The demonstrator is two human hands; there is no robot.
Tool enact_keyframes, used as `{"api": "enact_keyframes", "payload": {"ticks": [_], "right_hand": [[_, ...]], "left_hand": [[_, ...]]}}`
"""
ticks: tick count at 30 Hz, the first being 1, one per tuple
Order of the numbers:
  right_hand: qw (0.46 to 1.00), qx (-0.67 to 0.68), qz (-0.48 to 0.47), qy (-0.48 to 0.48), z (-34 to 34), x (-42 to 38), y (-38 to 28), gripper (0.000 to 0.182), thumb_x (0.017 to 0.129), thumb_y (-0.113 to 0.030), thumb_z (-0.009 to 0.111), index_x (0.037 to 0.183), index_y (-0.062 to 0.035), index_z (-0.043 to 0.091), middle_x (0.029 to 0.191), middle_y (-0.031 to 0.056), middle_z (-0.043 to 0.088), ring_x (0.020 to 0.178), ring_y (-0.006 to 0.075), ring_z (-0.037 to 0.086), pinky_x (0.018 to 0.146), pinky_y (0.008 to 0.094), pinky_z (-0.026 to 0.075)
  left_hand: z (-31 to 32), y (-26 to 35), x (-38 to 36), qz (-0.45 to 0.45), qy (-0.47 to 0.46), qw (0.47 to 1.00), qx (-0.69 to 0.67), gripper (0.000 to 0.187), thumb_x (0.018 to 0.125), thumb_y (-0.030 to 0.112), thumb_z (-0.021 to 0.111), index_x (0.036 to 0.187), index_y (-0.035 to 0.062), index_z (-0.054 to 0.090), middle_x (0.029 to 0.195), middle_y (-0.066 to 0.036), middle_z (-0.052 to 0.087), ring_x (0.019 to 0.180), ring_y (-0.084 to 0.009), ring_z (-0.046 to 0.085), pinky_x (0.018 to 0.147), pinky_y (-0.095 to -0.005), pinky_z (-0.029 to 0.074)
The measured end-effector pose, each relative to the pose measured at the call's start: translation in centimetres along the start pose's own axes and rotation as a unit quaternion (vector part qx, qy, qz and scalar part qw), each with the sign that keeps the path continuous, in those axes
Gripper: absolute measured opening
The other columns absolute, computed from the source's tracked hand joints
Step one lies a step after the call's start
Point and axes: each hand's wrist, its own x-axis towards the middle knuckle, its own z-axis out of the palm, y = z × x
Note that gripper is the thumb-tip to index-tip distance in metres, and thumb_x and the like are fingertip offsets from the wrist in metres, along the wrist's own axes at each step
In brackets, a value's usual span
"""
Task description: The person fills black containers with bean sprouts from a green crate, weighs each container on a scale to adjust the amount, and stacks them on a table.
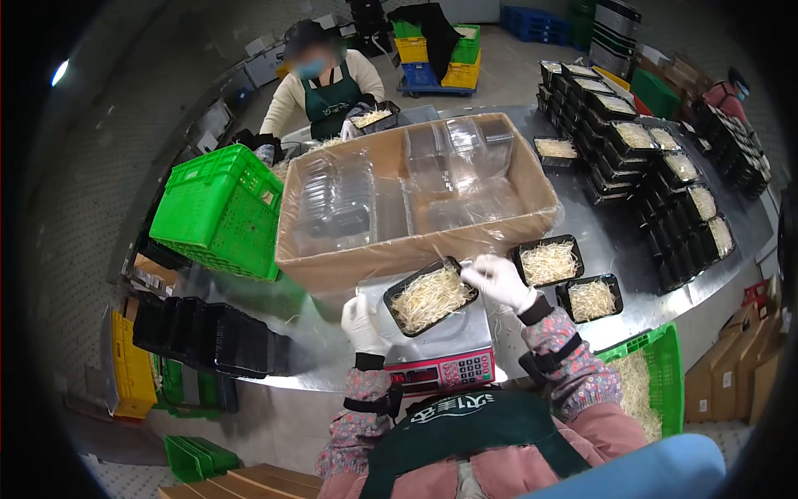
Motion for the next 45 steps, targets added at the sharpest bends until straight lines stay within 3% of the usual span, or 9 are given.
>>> {"api": "enact_keyframes", "payload": {"ticks": [4, 13, 19, 24, 31, 35, 36, 38, 45], "right_hand": [[0.960, -0.116, -0.218, -0.136, 1.7, -2.5, -0.3, 0.016, 0.085, -0.029, 0.068, 0.086, -0.0146, 0.073, 0.083, 0.0021, 0.063, 0.089, 0.0230, 0.058, 0.080, 0.0372, 0.045], [0.954, -0.092, -0.249, -0.140, 2.5, 0.2, 2.1, 0.010, 0.076, -0.017, 0.069, 0.084, -0.0113, 0.072, 0.079, 0.0049, 0.065, 0.085, 0.0264, 0.059, 0.079, 0.0380, 0.047], [0.990, 0.052, -0.081, -0.106, 0.3, -0.5, 1.0, 0.021, 0.091, -0.018, 0.061, 0.103, -0.0052, 0.072, 0.100, 0.0119, 0.071, 0.093, 0.0248, 0.065, 0.083, 0.0360, 0.051], [0.943, 0.331, 0.030, 0.002, 0.9, -1.4, -0.4, 0.062, 0.095, -0.018, 0.061, 0.150, -0.0084, 0.033, 0.101, 0.0019, 0.063, 0.085, 0.0090, 0.057, 0.076, 0.0230, 0.047], [0.992, -0.122, 0.013, 0.022, 4.0, 3.0, 3.5, 0.031, 0.094, -0.037, 0.055, 0.113, -0.0133, 0.064, 0.089, 0.0180, 0.070, 0.085, 0.0363, 0.067, 0.075, 0.0455, 0.052], [0.992, -0.097, 0.074, -0.012, 5.8, 4.3, 4.9, 0.031, 0.090, -0.038, 0.061, 0.100, -0.0101, 0.070, 0.087, 0.0146, 0.071, 0.081, 0.0310, 0.068, 0.076, 0.0407, 0.052], [0.992, -0.100, 0.077, -0.007, 6.7, 4.3, 6.1, 0.031, 0.090, -0.038, 0.061, 0.100, -0.0101, 0.070, 0.087, 0.0146, 0.071, 0.081, 0.0310, 0.068, 0.076, 0.0407, 0.052], [0.945, 0.249, 0.199, -0.079, 7.8, 4.2, 8.7, 0.028, 0.088, -0.033, 0.067, 0.093, -0.0056, 0.069, 0.079, 0.0079, 0.069, 0.073, 0.0185, 0.064, 0.070, 0.0324, 0.051], [0.959, 0.219, 0.182, -0.015, 9.4, 3.4, 8.6, 0.028, 0.087, -0.033, 0.070, 0.081, -0.0061, 0.066, 0.070, 0.0019, 0.062, 0.061, 0.0097, 0.055, 0.057, 0.0280, 0.046]], "left_hand": [[-0.2, 3.3, -0.6, -0.043, 0.032, 0.999, -0.001, 0.015, 0.094, 0.022, 0.061, 0.084, 0.0119, 0.060, 0.064, 0.004, 0.053, 0.045, -0.0049, 0.041, 0.041, -0.0211, 0.030], [-1.3, 3.7, -0.6, -0.099, 0.002, 0.993, -0.061, 0.015, 0.094, 0.023, 0.060, 0.086, 0.0122, 0.056, 0.063, 0.004, 0.047, 0.042, -0.0050, 0.035, 0.037, -0.0230, 0.025], [-2.3, 3.1, -1.8, -0.060, -0.006, 0.998, -0.021, 0.009, 0.095, 0.019, 0.061, 0.091, 0.0109, 0.059, 0.069, 0.004, 0.054, 0.049, -0.0045, 0.043, 0.042, -0.0202, 0.032], [-1.2, -0.6, -3.6, 0.073, -0.033, 0.990, 0.118, 0.010, 0.094, 0.017, 0.063, 0.093, 0.0074, 0.059, 0.073, 0.003, 0.057, 0.058, -0.0051, 0.048, 0.053, -0.0201, 0.038], [1.2, -0.2, -1.1, 0.093, -0.107, 0.937, 0.320, 0.017, 0.089, 0.016, 0.069, 0.079, 0.0062, 0.060, 0.064, 0.002, 0.057, 0.053, -0.0059, 0.049, 0.049, -0.0222, 0.038], [-2.2, -5.1, 3.8, 0.092, -0.134, 0.946, 0.281, 0.021, 0.088, 0.020, 0.071, 0.077, 0.0074, 0.060, 0.058, 0.004, 0.053, 0.049, -0.0059, 0.048, 0.046, -0.0241, 0.038], [-2.2, -2.5, 3.2, -0.124, -0.156, 0.935, 0.293, 0.019, 0.086, 0.023, 0.073, 0.086, 0.0051, 0.066, 0.065, -0.001, 0.061, 0.052, -0.0110, 0.057, 0.046, -0.0250, 0.043], [-1.8, -1.0, 1.9, -0.172, -0.173, 0.948, 0.203, 0.018, 0.085, 0.019, 0.073, 0.092, 0.0040, 0.066, 0.070, -0.002, 0.062, 0.052, -0.0106, 0.056, 0.043, -0.0233, 0.042], [-3.9, -5.3, 4.9, -0.091, -0.202, 0.961, 0.167, 0.015, 0.080, 0.004, 0.069, 0.094, 0.0026, 0.066, 0.075, -0.002, 0.063, 0.055, -0.0085, 0.053, 0.047, -0.0226, 0.042]]}}
